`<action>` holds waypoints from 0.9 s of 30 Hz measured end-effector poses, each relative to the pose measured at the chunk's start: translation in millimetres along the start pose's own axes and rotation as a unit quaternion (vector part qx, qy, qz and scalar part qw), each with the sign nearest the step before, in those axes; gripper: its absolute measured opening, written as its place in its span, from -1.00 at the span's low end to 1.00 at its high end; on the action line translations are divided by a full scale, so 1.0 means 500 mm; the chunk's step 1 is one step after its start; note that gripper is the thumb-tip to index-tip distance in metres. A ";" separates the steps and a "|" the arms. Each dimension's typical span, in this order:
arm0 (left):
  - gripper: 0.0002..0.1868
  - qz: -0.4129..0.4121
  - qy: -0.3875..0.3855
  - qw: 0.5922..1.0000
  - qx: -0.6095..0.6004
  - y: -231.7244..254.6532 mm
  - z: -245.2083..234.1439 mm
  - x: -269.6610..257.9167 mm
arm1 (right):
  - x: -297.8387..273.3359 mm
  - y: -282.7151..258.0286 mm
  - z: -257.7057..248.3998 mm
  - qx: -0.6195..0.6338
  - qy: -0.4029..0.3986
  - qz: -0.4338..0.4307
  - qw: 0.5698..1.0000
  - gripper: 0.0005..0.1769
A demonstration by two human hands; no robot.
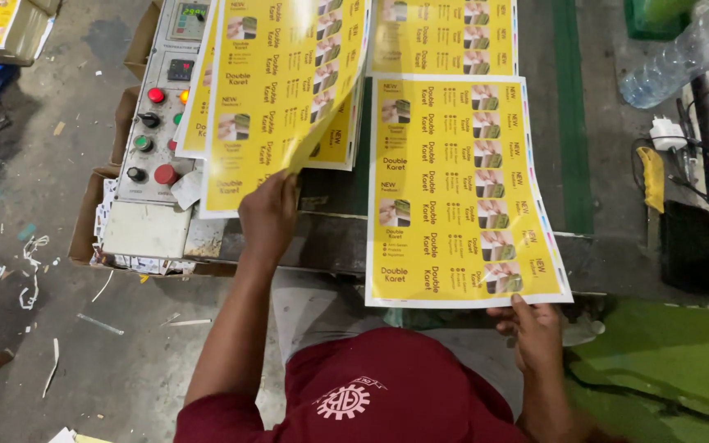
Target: The person sorts yellow printed sheets on a workbench, picking them up from a pile and placing them onto a separate stack. The person handles the sheets by hand, aligning them as they are moved.
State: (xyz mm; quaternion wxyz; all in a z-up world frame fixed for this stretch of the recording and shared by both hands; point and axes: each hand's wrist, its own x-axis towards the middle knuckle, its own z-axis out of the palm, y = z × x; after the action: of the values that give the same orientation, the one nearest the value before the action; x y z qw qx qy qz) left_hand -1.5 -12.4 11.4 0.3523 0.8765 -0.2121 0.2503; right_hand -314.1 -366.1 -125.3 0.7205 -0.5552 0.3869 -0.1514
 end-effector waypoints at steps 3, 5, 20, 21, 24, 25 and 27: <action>-0.85 -0.035 0.000 0.997 -0.062 0.030 -0.014 -0.006 | 0.006 -0.004 0.033 0.013 -0.022 -0.007 1.000 -0.76; -0.88 -0.045 0.005 0.996 -0.077 0.010 -0.002 -0.021 | 0.034 0.036 0.038 0.009 -0.020 -0.023 0.999 -0.76; -0.93 -0.008 0.019 0.996 -0.085 0.040 0.003 -0.048 | 0.166 -0.014 0.116 0.021 -0.078 -0.006 0.997 -0.48; -0.94 -0.001 0.009 0.996 -0.086 0.045 0.008 -0.053 | 0.151 -0.018 0.112 0.017 -0.085 0.000 0.996 -0.41; -0.91 0.061 -0.051 0.993 -0.092 0.040 0.062 -0.105 | 0.108 0.000 0.119 0.027 -0.106 0.034 0.993 -0.45; -0.91 0.060 -0.054 0.992 -0.094 0.059 0.077 -0.119 | 0.090 -0.006 0.138 0.027 -0.103 0.035 0.994 -0.45; -0.84 0.119 -0.112 0.978 -0.132 0.099 0.103 -0.151 | 0.047 -0.014 0.173 -0.021 -0.152 0.046 0.987 -0.44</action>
State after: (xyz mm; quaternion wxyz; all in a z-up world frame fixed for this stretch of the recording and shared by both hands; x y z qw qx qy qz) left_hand -73.2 -67.8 -39.9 0.4068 0.8134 -0.3838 0.1604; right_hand -234.2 -324.6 -120.6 0.7656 -0.5682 0.3008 -0.0239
